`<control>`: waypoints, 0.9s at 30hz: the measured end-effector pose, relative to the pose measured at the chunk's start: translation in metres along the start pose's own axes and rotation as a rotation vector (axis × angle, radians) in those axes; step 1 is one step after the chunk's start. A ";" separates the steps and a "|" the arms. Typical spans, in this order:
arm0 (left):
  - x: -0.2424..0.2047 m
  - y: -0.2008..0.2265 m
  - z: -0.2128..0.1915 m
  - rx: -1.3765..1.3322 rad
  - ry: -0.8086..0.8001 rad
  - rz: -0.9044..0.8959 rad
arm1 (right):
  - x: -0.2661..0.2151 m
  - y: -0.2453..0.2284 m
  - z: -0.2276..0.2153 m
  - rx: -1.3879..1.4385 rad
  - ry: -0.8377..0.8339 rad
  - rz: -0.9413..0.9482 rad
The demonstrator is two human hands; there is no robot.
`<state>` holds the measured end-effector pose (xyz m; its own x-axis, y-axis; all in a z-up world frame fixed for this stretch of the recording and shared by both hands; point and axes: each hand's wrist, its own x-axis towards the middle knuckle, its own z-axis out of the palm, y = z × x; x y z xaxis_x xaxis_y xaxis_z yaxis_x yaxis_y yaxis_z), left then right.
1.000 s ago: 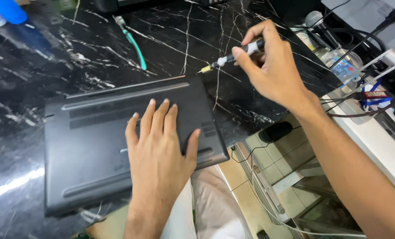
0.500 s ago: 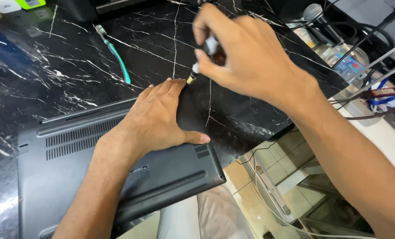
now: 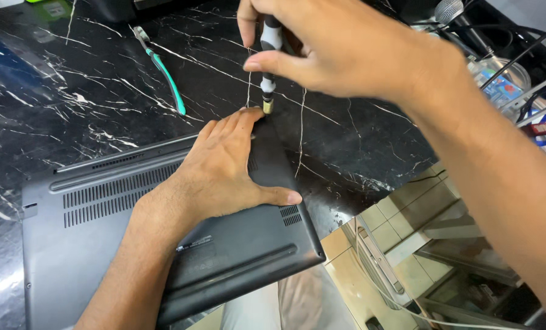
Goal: The person uses a screwdriver to remove screws from the bottom casing of a laptop. They systematically unscrew fasteners from various locations on the device's underside while it rests on a workbench.
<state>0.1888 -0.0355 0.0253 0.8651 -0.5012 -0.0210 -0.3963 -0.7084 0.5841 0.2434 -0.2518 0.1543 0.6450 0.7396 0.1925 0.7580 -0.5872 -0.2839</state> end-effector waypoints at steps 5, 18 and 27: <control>-0.001 0.000 -0.001 0.008 -0.010 0.004 | 0.002 0.013 -0.008 -0.051 -0.026 -0.072; -0.005 0.000 0.000 0.010 -0.012 0.052 | 0.000 0.009 -0.006 -0.146 -0.021 -0.090; -0.008 0.006 -0.003 -0.003 -0.026 0.021 | 0.000 0.015 0.000 -0.026 -0.027 0.029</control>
<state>0.1806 -0.0341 0.0319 0.8482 -0.5288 -0.0294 -0.4134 -0.6958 0.5874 0.2548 -0.2613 0.1502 0.6643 0.7304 0.1590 0.7414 -0.6169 -0.2641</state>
